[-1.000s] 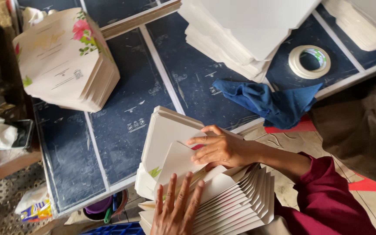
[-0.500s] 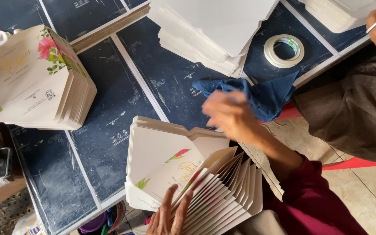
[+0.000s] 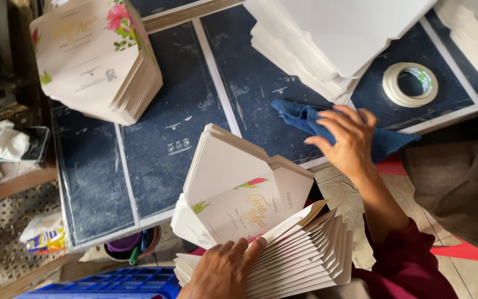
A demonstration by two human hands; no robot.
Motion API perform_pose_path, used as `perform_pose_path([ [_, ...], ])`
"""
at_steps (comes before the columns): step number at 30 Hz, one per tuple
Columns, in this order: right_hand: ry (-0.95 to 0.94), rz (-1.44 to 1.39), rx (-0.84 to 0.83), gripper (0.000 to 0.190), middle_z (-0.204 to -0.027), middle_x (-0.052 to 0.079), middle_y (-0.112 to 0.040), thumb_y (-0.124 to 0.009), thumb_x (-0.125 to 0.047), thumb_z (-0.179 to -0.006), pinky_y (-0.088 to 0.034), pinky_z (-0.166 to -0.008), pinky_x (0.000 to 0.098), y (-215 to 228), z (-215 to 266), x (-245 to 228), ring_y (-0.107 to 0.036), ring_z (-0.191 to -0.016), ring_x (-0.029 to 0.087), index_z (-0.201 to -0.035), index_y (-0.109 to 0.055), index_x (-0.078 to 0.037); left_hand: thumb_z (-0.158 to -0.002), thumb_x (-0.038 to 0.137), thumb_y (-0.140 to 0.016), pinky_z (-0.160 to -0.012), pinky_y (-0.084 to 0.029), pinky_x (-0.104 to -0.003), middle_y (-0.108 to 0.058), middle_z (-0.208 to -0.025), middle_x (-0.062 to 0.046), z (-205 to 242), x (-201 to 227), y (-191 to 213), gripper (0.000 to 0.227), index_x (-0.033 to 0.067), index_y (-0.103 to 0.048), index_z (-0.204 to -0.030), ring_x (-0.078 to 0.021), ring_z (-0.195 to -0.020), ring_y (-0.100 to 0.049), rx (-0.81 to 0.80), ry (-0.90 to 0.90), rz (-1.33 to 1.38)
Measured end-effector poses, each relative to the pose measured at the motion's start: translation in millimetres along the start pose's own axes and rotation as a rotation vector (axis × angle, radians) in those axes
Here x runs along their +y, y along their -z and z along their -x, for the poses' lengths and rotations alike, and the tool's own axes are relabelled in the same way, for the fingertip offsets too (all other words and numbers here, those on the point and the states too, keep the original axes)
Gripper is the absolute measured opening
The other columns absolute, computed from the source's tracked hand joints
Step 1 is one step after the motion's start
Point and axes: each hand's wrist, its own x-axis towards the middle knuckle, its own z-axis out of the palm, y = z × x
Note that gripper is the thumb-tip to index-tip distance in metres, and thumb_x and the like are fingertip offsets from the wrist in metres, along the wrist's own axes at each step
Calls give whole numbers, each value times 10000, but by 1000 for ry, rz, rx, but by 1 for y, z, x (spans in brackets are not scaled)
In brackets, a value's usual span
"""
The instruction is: The person sits and stacks white envelopes with floral designs on their lap, aligning them by hand. They occasionally move a blue cloth and a roll of tape on the table to clear space.
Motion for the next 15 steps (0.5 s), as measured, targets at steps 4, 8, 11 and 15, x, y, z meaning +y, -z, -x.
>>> perform_pose_path([
  [4,327,-441,-94,482,-1256,45,-594,-652,-414,-851,-296,-973,398,18,-34,-56,-522,-1205,268,-1196,-608,-80,-726,584,-677,-638,-432,-473,-507,-1021,-145,6,7,5,808,116,-384,-1317,-332,-799,-517,168,-47,41],
  [8,588,-416,-165,592,-1357,4,-489,-719,-438,-796,-269,-988,496,-13,-24,-86,-371,-1317,307,-1247,-548,-95,-679,705,-585,-856,-282,-515,-423,-1166,-195,11,14,19,841,71,-461,-1216,-375,-1061,-380,296,-122,24],
  [11,612,-607,-121,226,-1187,-13,-633,-608,-166,-895,-292,-930,472,0,-23,-99,-474,-1231,302,-1099,-652,-81,-641,741,-537,-1020,-32,-657,-207,-1418,-226,13,16,31,828,98,-522,-1161,-445,-1327,-118,310,-66,3],
  [15,390,-1309,-616,582,-1299,-75,-553,-307,-684,-892,-163,-1112,423,14,-25,-79,-328,-1398,253,-1228,-555,-279,-656,716,-592,-966,-249,-557,-110,-1482,-247,17,18,30,903,158,-414,-1344,-459,-1243,-251,207,-3,24],
])
